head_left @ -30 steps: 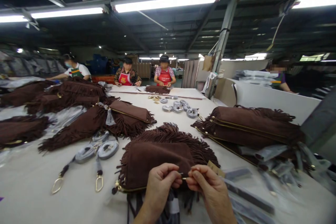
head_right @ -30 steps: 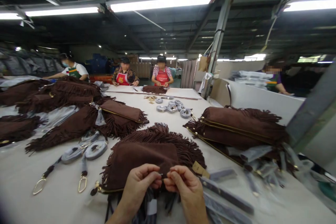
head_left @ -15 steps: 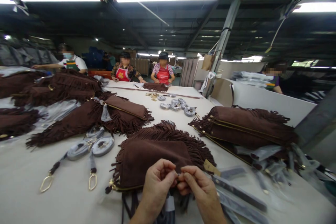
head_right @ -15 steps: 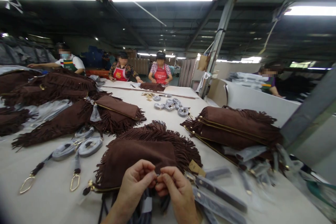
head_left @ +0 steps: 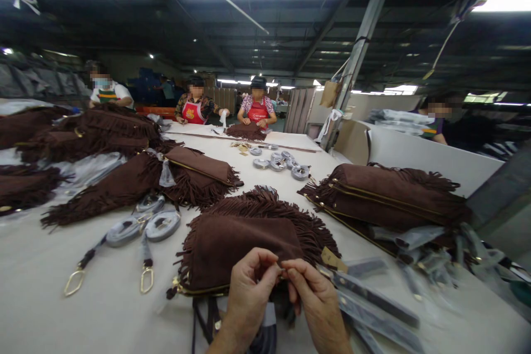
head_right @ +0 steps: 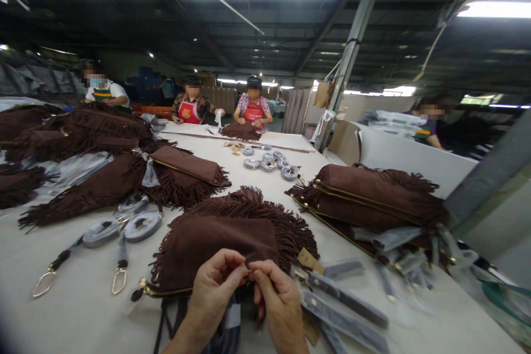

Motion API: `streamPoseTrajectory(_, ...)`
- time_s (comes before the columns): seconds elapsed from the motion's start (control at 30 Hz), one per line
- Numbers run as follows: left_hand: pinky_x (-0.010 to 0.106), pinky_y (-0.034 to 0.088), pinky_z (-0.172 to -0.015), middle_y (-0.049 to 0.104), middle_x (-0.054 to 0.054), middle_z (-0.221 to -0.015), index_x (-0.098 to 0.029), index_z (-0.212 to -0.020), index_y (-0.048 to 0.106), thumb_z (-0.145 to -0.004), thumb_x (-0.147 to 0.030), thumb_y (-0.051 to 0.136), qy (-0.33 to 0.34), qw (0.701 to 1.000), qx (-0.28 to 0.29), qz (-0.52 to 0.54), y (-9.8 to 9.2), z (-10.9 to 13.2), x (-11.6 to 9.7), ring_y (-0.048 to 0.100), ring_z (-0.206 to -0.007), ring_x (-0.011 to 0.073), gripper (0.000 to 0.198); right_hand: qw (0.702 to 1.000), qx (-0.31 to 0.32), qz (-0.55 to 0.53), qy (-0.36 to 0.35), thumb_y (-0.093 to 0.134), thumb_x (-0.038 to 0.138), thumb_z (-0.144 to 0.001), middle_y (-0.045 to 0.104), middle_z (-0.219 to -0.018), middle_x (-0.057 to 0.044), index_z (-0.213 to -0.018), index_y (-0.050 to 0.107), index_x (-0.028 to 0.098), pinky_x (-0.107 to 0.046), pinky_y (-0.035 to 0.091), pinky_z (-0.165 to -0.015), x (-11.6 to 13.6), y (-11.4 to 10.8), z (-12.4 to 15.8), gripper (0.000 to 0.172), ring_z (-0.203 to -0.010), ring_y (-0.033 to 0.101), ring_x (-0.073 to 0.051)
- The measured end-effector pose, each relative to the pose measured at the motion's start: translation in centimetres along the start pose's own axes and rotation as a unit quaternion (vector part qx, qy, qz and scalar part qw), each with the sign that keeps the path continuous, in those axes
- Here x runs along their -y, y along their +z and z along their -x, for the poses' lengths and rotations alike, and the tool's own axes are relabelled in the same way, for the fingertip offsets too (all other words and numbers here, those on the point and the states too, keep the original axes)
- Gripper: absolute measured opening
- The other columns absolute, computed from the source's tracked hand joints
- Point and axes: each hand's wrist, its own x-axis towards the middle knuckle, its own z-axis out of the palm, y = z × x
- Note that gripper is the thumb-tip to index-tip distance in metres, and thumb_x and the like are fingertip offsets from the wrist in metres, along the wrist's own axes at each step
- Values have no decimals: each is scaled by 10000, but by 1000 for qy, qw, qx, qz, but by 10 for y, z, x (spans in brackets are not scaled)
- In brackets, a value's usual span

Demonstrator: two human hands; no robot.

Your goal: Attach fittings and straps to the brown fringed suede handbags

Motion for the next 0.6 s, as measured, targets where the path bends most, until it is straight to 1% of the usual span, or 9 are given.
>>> streamPoseTrajectory(0.17,201,466,-625,620,12,-717,-148,-793,645,-798,-264,660,28,999,-1,-40,-2,2,8,553,-661,125,117,1000,-10,-2,2,652,552,-834,484,-472,62,-893,712,174,-182,340,-374,-1,4,0,387,-382,419,-83)
streamPoseTrajectory(0.33,197,457,-617,612,7,-712,-154,-788,638,-814,-243,634,49,997,-12,-63,0,4,10,542,-655,125,93,999,-17,7,-32,634,495,-865,450,-511,70,-875,696,188,-182,311,-387,3,8,0,313,-414,396,-81)
streamPoseTrajectory(0.43,190,444,-600,595,-4,-686,-159,-769,624,-817,-223,613,73,992,-24,-95,2,6,10,532,-632,120,81,997,-24,35,-69,608,431,-894,487,-585,54,-868,693,203,-191,328,-405,6,10,2,245,-444,412,-85)
streamPoseTrajectory(0.53,183,424,-577,568,-16,-655,-166,-739,600,-818,-205,590,102,985,-44,-133,3,8,11,521,-607,114,88,988,-34,77,-127,585,348,-914,531,-644,39,-849,688,217,-199,378,-453,7,13,4,180,-484,454,-95)
streamPoseTrajectory(0.6,183,414,-558,549,-22,-636,-171,-720,581,-824,-206,571,113,981,-48,-147,4,9,12,509,-588,112,111,980,-37,95,-170,571,300,-922,549,-660,37,-844,684,227,-197,403,-479,6,13,3,155,-502,478,-99)
